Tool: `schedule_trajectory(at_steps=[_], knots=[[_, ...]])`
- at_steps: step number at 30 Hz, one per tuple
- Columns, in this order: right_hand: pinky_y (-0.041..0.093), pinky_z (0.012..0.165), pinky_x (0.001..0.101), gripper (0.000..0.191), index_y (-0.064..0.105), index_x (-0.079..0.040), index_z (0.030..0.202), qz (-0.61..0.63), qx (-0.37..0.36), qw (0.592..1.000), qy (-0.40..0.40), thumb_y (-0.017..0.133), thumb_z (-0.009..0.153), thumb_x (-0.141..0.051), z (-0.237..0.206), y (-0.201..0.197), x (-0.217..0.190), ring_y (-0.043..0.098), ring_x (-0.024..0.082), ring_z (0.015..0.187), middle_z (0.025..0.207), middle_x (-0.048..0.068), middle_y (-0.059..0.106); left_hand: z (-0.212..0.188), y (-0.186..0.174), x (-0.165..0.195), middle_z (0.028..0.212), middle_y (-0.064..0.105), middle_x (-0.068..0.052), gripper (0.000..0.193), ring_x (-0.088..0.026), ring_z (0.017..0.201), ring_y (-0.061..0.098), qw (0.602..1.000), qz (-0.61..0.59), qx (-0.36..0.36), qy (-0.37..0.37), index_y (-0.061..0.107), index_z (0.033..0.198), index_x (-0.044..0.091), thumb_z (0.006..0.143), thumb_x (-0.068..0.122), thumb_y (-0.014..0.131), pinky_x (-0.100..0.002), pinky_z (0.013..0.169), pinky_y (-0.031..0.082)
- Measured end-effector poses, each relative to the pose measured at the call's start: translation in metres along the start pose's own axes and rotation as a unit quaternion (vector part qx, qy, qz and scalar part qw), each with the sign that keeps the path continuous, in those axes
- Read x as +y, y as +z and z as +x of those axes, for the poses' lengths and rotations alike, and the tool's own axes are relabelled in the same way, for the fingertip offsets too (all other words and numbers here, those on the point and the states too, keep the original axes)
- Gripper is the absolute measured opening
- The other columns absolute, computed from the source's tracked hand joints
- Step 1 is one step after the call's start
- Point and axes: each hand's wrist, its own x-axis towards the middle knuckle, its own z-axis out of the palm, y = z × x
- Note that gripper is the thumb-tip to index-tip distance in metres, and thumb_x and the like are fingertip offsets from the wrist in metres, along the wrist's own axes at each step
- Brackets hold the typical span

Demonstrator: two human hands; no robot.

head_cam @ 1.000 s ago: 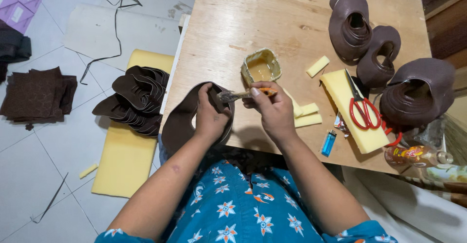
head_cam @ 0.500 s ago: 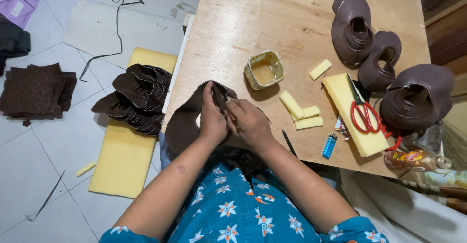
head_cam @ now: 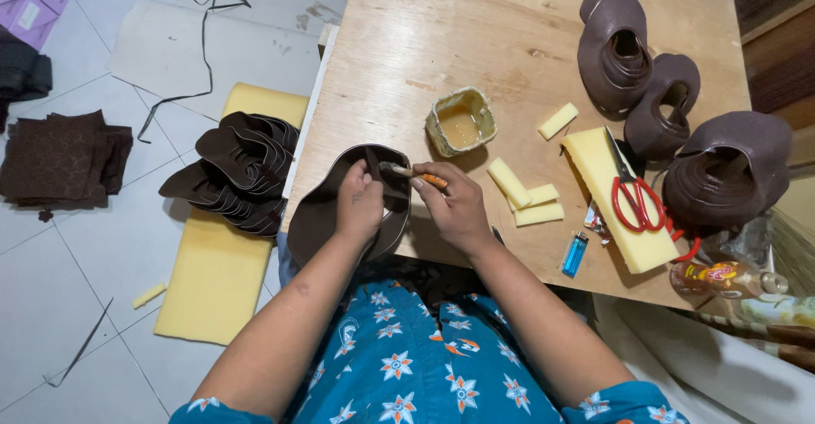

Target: The person applies glue to the edges of brown shoe upper parts using a brush. They repeatedly dip the brush into a container of glue and spread it along the inner and outer edges of each piece, then place the treated parts on the table.

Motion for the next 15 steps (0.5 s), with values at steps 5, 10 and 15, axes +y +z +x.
schedule_trajectory(at_steps=[5,10,15], knots=[[0.057,0.09,0.0313,0.023,0.071,-0.003,0.115,0.013,-0.019,0.999,-0.046,0.073,0.093,-0.006,-0.002,0.003,-0.001,0.073,0.02,0.104,0.113,0.012,0.074,-0.001,-0.004,-0.001,0.088,0.062,-0.01,0.043,-0.011,0.065,0.053,0.999,0.029,0.001,-0.032,0.058,0.133,-0.001,0.092,-0.011,0.045,-0.025,0.053,0.042],[0.057,0.094,0.031,0.026,0.07,-0.005,0.121,0.068,-0.038,0.996,-0.038,0.069,0.095,-0.002,-0.001,0.003,0.003,0.072,0.02,0.109,0.118,0.012,0.073,-0.004,0.001,0.008,0.097,0.069,-0.006,0.049,-0.008,0.072,0.061,0.998,-0.035,-0.005,-0.054,0.055,0.13,0.003,0.085,-0.012,0.04,-0.022,0.058,0.048],[0.058,0.095,0.0314,0.031,0.07,-0.006,0.121,0.048,-0.063,0.993,-0.086,0.07,0.091,0.002,0.003,0.007,0.004,0.07,0.022,0.112,0.122,0.012,0.071,-0.005,0.005,0.015,0.1,0.067,-0.01,0.047,-0.011,0.073,0.06,0.999,-0.013,-0.017,-0.029,0.056,0.13,0.0,0.088,-0.013,0.041,-0.024,0.058,0.049]])
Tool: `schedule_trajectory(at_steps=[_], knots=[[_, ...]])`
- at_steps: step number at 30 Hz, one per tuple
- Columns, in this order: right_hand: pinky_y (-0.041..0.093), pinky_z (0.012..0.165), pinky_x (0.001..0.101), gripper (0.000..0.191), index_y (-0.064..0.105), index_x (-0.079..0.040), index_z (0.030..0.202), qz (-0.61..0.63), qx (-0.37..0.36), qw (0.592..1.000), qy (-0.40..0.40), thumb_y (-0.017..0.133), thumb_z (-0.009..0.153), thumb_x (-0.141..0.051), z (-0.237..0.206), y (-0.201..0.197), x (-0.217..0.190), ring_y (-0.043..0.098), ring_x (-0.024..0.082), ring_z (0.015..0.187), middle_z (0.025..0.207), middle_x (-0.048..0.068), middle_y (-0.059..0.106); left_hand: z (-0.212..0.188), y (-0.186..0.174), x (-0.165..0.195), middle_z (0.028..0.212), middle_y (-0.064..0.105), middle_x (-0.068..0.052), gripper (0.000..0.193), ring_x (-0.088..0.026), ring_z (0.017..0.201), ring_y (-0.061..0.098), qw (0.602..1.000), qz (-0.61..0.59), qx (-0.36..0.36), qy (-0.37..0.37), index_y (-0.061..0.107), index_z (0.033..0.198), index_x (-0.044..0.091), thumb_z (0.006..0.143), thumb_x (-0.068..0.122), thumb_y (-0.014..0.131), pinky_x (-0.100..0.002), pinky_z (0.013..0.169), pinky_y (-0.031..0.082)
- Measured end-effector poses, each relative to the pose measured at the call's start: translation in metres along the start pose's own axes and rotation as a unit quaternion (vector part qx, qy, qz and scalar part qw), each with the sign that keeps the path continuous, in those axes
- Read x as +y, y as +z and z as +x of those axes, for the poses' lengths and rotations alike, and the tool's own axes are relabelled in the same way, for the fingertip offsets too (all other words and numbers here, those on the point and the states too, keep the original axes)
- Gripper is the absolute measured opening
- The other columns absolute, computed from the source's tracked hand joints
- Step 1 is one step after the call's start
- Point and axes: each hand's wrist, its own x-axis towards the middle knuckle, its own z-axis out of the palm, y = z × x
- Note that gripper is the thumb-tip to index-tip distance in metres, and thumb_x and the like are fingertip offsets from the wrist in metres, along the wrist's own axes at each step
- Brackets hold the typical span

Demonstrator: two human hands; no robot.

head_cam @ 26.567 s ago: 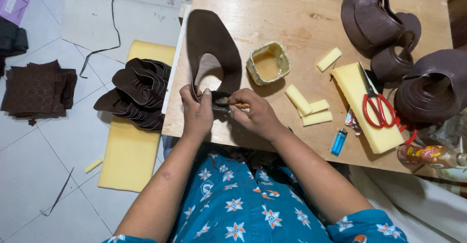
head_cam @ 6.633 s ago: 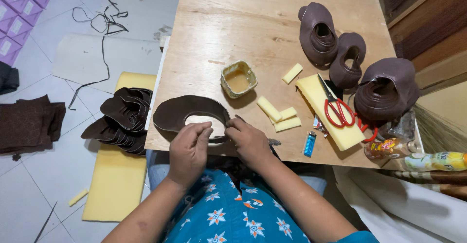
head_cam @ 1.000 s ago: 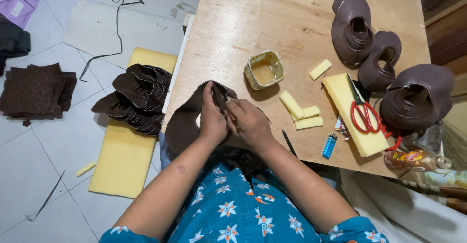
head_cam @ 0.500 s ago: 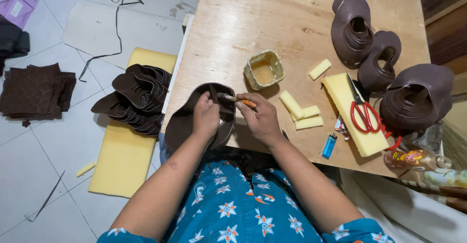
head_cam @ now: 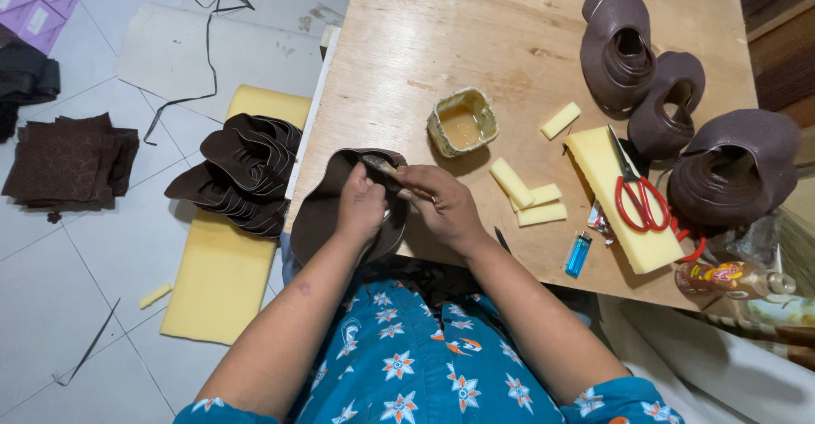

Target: The person applies glue to the edges of brown shoe upper parts using a brush. They repeatedly dip the brush into a container of glue and spread it along the inner and outer edges of each piece, then place the treated parts on the table.

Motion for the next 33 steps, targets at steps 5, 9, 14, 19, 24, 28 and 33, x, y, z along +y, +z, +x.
schedule_trajectory(at_steps=[5,9,14,19,24,28,33], knots=[[0.057,0.093,0.0312,0.029,0.07,-0.007,0.119,-0.047,-0.001,0.999,-0.01,0.073,0.091,-0.001,0.005,-0.009,0.0,0.071,0.024,0.11,0.12,0.01,0.073,-0.002,-0.002,0.001,0.105,0.07,-0.007,0.049,-0.01,0.08,0.066,0.999,-0.031,-0.015,-0.029,0.053,0.132,0.005,0.086,-0.01,0.039,-0.022,0.065,0.054],[0.057,0.091,0.0306,0.028,0.071,-0.008,0.117,-0.053,-0.033,0.998,0.023,0.074,0.089,-0.004,0.005,-0.015,-0.002,0.072,0.022,0.106,0.114,0.008,0.074,-0.001,-0.009,-0.004,0.093,0.064,-0.007,0.041,-0.01,0.074,0.061,1.0,0.005,-0.022,-0.02,0.054,0.127,0.001,0.09,-0.011,0.042,-0.024,0.062,0.051],[0.057,0.084,0.0314,0.02,0.072,-0.009,0.11,-0.076,-0.08,0.987,0.118,0.077,0.09,-0.008,0.006,-0.034,-0.005,0.074,0.021,0.095,0.106,0.007,0.075,-0.002,-0.012,-0.009,0.091,0.065,-0.003,0.047,-0.005,0.065,0.052,0.999,0.003,-0.02,-0.034,0.055,0.131,0.006,0.088,-0.01,0.042,-0.019,0.055,0.041],[0.057,0.084,0.0327,0.023,0.071,-0.008,0.112,-0.145,-0.029,0.989,-0.027,0.077,0.09,-0.012,0.003,-0.024,-0.01,0.072,0.024,0.1,0.111,0.009,0.073,-0.006,0.001,-0.008,0.102,0.067,-0.005,0.04,-0.01,0.087,0.06,0.993,0.083,-0.042,0.071,0.049,0.126,0.002,0.089,-0.012,0.042,-0.024,0.073,0.048],[0.057,0.083,0.032,0.02,0.071,-0.005,0.114,-0.09,0.008,0.996,0.022,0.073,0.095,-0.012,0.007,-0.016,-0.015,0.072,0.021,0.097,0.107,0.009,0.072,-0.012,0.011,-0.006,0.096,0.066,-0.005,0.041,-0.014,0.087,0.064,0.974,0.201,0.021,0.103,0.045,0.13,0.002,0.09,-0.007,0.044,-0.025,0.075,0.051],[0.055,0.079,0.0304,0.019,0.065,-0.003,0.116,0.028,0.082,0.989,0.118,0.066,0.101,-0.014,0.006,-0.031,-0.025,0.067,0.018,0.09,0.102,0.009,0.072,-0.005,0.01,-0.012,0.093,0.06,-0.004,0.051,-0.013,0.081,0.057,0.972,0.206,0.06,0.095,0.04,0.14,-0.001,0.089,-0.006,0.044,-0.025,0.072,0.049],[0.055,0.089,0.031,0.017,0.062,-0.001,0.117,-0.104,0.158,0.982,-0.009,0.063,0.106,-0.015,0.018,-0.062,-0.021,0.067,0.021,0.1,0.111,0.012,0.065,0.003,0.016,-0.024,0.088,0.059,-0.005,0.058,-0.012,0.079,0.056,0.954,0.243,0.109,0.134,0.034,0.149,-0.002,0.092,-0.005,0.046,-0.025,0.071,0.048]])
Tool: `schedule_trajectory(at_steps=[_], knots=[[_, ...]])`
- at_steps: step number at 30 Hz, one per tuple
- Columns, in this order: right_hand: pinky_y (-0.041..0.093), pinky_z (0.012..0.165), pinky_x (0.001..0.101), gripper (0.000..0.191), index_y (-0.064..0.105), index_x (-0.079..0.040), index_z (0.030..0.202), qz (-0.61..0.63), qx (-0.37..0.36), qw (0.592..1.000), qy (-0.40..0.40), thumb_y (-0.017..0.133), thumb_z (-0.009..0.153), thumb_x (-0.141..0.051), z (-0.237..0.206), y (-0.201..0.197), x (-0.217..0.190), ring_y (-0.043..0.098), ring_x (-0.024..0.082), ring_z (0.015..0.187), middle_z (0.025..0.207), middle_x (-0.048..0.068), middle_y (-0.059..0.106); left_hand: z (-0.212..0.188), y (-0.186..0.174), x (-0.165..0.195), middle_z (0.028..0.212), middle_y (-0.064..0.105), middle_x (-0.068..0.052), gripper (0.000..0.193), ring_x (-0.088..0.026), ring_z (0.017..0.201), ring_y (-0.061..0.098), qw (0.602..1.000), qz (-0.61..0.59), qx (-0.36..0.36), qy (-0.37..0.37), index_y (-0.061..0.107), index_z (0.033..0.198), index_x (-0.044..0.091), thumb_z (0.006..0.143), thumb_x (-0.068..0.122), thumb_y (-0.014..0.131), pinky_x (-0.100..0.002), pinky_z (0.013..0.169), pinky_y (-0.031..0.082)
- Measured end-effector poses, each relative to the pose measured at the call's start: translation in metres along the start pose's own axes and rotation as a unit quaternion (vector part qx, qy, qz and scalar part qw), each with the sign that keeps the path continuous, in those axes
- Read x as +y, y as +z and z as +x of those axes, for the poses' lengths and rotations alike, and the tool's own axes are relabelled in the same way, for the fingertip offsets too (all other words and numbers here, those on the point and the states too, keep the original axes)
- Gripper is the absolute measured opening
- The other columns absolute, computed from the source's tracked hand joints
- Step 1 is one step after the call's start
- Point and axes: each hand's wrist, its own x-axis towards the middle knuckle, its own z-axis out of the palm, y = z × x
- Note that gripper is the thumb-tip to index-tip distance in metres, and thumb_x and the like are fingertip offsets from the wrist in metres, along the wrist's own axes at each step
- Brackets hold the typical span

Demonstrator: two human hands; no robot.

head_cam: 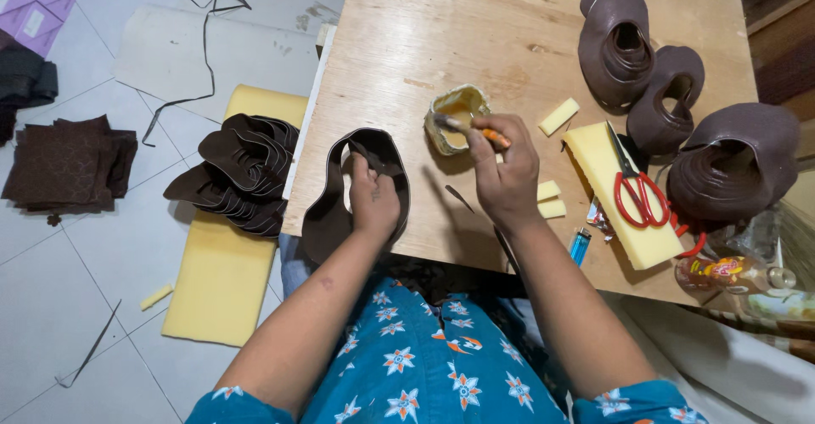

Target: The person applies glue to the edges of brown shoe upper parts using a brush. They repeatedly dip the brush into a container of glue and spread it along the inner and outer edges of each piece, then place the treated parts on the table.

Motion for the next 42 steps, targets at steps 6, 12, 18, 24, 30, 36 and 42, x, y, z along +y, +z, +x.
schedule_trajectory(at_steps=[6,12,18,24,30,36,42], knots=[[0.051,0.089,0.041,0.018,0.068,-0.004,0.107,-0.198,-0.08,0.977,0.023,0.071,0.099,-0.019,0.04,-0.008,0.045,0.065,0.03,0.102,0.105,0.013,0.07,0.0,0.004,0.008,0.083,0.06,-0.006,0.055,-0.012,0.073,0.055,0.999,0.026,0.024,-0.039,0.038,0.147,-0.001,0.092,-0.004,0.046,-0.024,0.067,0.047],[0.052,0.088,0.0398,0.016,0.068,-0.003,0.108,-0.178,-0.04,0.983,-0.011,0.07,0.103,-0.018,0.048,-0.017,0.038,0.065,0.03,0.1,0.104,0.013,0.068,0.001,0.004,0.009,0.093,0.062,-0.007,0.057,-0.011,0.081,0.057,0.999,-0.027,0.024,-0.029,0.036,0.147,-0.003,0.091,-0.005,0.046,-0.024,0.073,0.048],[0.053,0.079,0.0339,0.016,0.069,-0.001,0.11,-0.172,-0.064,0.983,-0.032,0.07,0.102,-0.016,0.04,-0.047,-0.004,0.065,0.023,0.09,0.099,0.01,0.07,0.001,0.006,0.002,0.107,0.057,-0.006,0.064,-0.011,0.094,0.054,0.998,-0.054,0.03,-0.024,0.031,0.157,-0.003,0.094,-0.006,0.048,-0.024,0.082,0.045],[0.057,0.074,0.0262,0.02,0.066,0.0,0.112,0.116,-0.069,0.977,0.165,0.066,0.1,-0.016,0.015,-0.01,-0.02,0.068,0.008,0.08,0.09,0.005,0.071,-0.001,0.007,0.006,0.087,0.061,-0.006,0.076,-0.011,0.07,0.053,0.994,-0.005,0.035,-0.108,0.023,0.165,0.002,0.095,-0.003,0.051,-0.023,0.065,0.046],[0.058,0.076,0.0321,0.019,0.067,-0.002,0.112,-0.032,-0.079,0.996,-0.009,0.072,0.099,-0.015,0.001,0.051,-0.014,0.073,0.023,0.087,0.101,0.013,0.071,0.004,0.01,0.01,0.111,0.064,-0.005,0.076,-0.009,0.093,0.065,0.995,-0.085,0.033,-0.033,0.019,0.161,-0.003,0.091,-0.006,0.047,-0.019,0.083,0.052],[0.057,0.074,0.0354,0.02,0.066,-0.002,0.11,-0.115,-0.067,0.991,-0.024,0.073,0.098,-0.017,-0.003,0.053,0.007,0.072,0.029,0.087,0.102,0.016,0.07,0.002,0.01,0.005,0.115,0.061,-0.009,0.06,-0.015,0.096,0.065,0.998,-0.026,0.043,0.023,0.036,0.149,-0.009,0.091,-0.003,0.05,-0.025,0.084,0.054],[0.059,0.08,0.0325,0.021,0.069,-0.004,0.114,-0.066,-0.095,0.992,0.043,0.072,0.098,-0.016,-0.02,0.041,0.025,0.076,0.024,0.093,0.105,0.013,0.074,0.0,0.008,0.011,0.099,0.063,-0.016,0.043,-0.022,0.08,0.064,0.993,0.102,0.048,-0.017,0.059,0.126,-0.009,0.086,0.007,0.056,-0.032,0.074,0.054]])
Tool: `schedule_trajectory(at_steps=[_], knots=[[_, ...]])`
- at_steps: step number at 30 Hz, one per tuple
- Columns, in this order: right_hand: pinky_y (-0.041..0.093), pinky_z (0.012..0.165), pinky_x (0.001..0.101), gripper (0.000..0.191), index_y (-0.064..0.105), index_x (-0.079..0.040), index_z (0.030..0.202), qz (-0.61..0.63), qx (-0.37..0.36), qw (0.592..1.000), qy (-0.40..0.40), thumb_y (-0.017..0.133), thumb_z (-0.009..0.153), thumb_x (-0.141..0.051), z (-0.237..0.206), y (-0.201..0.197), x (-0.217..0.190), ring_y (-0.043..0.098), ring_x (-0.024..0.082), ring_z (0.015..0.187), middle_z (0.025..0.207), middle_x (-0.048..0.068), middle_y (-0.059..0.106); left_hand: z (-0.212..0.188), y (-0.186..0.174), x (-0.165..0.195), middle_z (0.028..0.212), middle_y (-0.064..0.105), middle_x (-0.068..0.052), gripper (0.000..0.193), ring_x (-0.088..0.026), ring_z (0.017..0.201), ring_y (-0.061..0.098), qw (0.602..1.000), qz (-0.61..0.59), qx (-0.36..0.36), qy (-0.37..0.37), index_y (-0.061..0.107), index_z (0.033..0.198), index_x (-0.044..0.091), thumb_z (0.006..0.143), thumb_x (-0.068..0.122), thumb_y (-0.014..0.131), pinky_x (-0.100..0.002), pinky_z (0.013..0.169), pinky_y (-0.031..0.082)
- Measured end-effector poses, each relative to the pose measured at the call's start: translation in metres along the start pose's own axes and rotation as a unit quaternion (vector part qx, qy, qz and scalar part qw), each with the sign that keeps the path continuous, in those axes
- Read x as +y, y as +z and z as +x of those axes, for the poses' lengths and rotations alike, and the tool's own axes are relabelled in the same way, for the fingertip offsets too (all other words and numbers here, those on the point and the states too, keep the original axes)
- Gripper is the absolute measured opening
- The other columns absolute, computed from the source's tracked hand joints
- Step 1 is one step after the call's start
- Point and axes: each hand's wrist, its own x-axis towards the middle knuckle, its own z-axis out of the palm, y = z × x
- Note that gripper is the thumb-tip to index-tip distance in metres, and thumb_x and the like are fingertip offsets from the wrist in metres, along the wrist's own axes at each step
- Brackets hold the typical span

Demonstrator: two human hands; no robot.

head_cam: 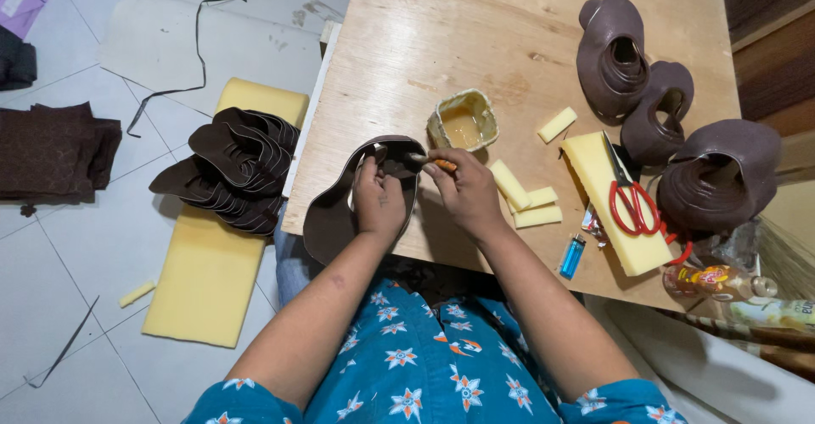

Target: The person applies glue to the edges of brown shoe upper parts using a brush. They repeatedly dip the brush into a container of glue and spread it along the inner and outer edges of each piece, then place the treated parts on the table.

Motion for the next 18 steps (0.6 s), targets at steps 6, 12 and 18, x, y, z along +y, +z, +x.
schedule_trajectory(at_steps=[6,12,18], knots=[[0.058,0.079,0.0279,0.023,0.066,-0.002,0.118,0.2,-0.062,0.957,0.199,0.065,0.099,-0.016,0.008,-0.004,0.029,0.074,0.013,0.09,0.1,0.01,0.077,0.0,-0.002,-0.003,0.107,0.063,-0.019,0.037,-0.028,0.094,0.063,0.988,0.061,0.042,0.135,0.058,0.122,-0.009,0.089,0.008,0.056,-0.037,0.085,0.054],[0.059,0.083,0.0282,0.025,0.064,0.002,0.121,0.228,-0.032,0.955,0.185,0.063,0.101,-0.014,-0.002,0.004,0.037,0.074,0.015,0.092,0.102,0.011,0.075,0.005,0.0,-0.003,0.1,0.066,-0.014,0.049,-0.018,0.077,0.068,0.991,-0.121,-0.013,-0.061,0.048,0.136,-0.011,0.092,0.01,0.056,-0.028,0.069,0.056],[0.062,0.084,0.0335,0.024,0.057,0.003,0.123,0.348,-0.021,0.913,0.213,0.058,0.105,-0.013,-0.005,0.008,0.039,0.075,0.022,0.096,0.111,0.015,0.069,0.006,0.002,-0.003,0.101,0.068,-0.011,0.043,-0.01,0.075,0.064,0.983,-0.169,0.004,-0.074,0.047,0.136,-0.009,0.095,0.002,0.055,-0.025,0.063,0.053]])
